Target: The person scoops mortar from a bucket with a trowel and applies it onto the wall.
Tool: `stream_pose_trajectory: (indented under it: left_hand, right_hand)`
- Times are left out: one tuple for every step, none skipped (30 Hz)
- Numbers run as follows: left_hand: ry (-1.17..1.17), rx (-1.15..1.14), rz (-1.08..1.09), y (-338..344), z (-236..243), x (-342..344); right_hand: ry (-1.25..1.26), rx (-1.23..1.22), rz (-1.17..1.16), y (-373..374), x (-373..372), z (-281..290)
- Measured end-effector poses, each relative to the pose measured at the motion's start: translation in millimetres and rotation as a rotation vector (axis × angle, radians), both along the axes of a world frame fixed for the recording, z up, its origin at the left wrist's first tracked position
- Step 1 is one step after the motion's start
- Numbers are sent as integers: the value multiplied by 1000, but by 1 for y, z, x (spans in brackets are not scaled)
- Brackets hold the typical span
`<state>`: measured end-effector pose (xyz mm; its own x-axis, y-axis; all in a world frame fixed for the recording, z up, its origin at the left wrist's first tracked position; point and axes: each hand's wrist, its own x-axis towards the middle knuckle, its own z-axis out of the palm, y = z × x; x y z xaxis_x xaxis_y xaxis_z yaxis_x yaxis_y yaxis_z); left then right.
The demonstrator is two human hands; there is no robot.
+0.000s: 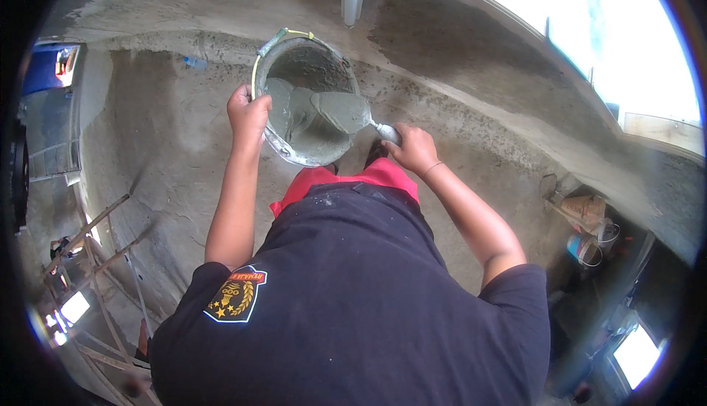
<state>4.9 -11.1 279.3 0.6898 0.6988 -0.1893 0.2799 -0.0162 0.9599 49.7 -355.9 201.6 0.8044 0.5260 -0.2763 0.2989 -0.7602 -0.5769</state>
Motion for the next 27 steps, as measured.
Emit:
stream_pose_trajectory:
  left_hand:
    - [-9,-10,2,0,0,0]
    - [3,-15,2,0,0,0]
    - [2,-18,-1,0,0,0]
    - [2,-22,-5,1,0,0]
    - [-2,-24,-7,2,0,1]
    - [-4,-28,-8,2,0,0]
    - [-7,-31,-10,2,-1,0]
    - [-4,-25,-10,2,-1,0]
    - [2,-19,-9,2,-1,0]
    - [7,-13,-8,2,-2,0]
    - [4,-16,-8,2,-2,-1]
    - [0,-19,-7,2,-3,-1]
    - [-5,-20,-9,2,-3,-1]
    - [-6,-25,-7,2,-4,-1]
    - [-10,-27,-5,3,-4,-1]
    - [-3,-32,-1,3,-4,-1]
    - [-4,-27,0,3,-5,-2]
    - [1,-24,2,3,-4,-2]
    - [2,-20,0,3,-4,-3]
    - [5,-22,2,3,-4,-3]
    - [0,-21,1,3,-4,-3]
    - [-9,-16,1,3,-3,-3]
    - [-7,-17,0,3,-3,-3]
    - [-10,-15,0,3,-3,-3]
    - [-13,-13,-1,3,-3,-3]
    - [-15,-8,0,2,-2,-3]
    - [-16,-3,0,2,-2,-3]
  right_hand:
    - [10,-17,1,0,0,-1]
    - [12,-20,1,0,0,-1]
    - [8,-19,-1,0,0,-1]
    - [7,-29,5,0,-1,-2]
    - [-1,-34,7,0,-1,-3]
    - [-11,-30,7,0,-1,-3]
    - [-11,-42,13,0,-1,-4]
    - [-16,-45,17,0,-2,-5]
    - [-26,-38,19,0,-2,-6]
    - [-19,-47,10,0,-3,-7]
    - [-20,-45,-2,0,-4,-8]
    - [-21,-44,-13,0,-4,-9]
    - [-15,-50,-16,-1,-4,-10]
    - [-10,-56,-18,-1,-5,-10]
    - [-10,-67,-30,-1,-5,-11]
    - [4,-62,-23,-2,-5,-10]
    - [16,-63,-25,-1,-6,-10]
    - [20,-55,-26,-2,-6,-9]
    - [34,-55,-39,-1,-6,-9]
    - [42,-45,-50,-1,-6,-8]
    - [47,-34,-61,0,-6,-7]
    - [57,-38,-70,0,-6,-5]
    - [67,-43,-79,0,-7,-5]
    - [76,-47,-89,0,-7,-4]
    - [79,-42,-94,1,-7,-3]
    - [82,-37,-99,1,-7,-3]
    - [83,-29,-103,1,-7,-3]
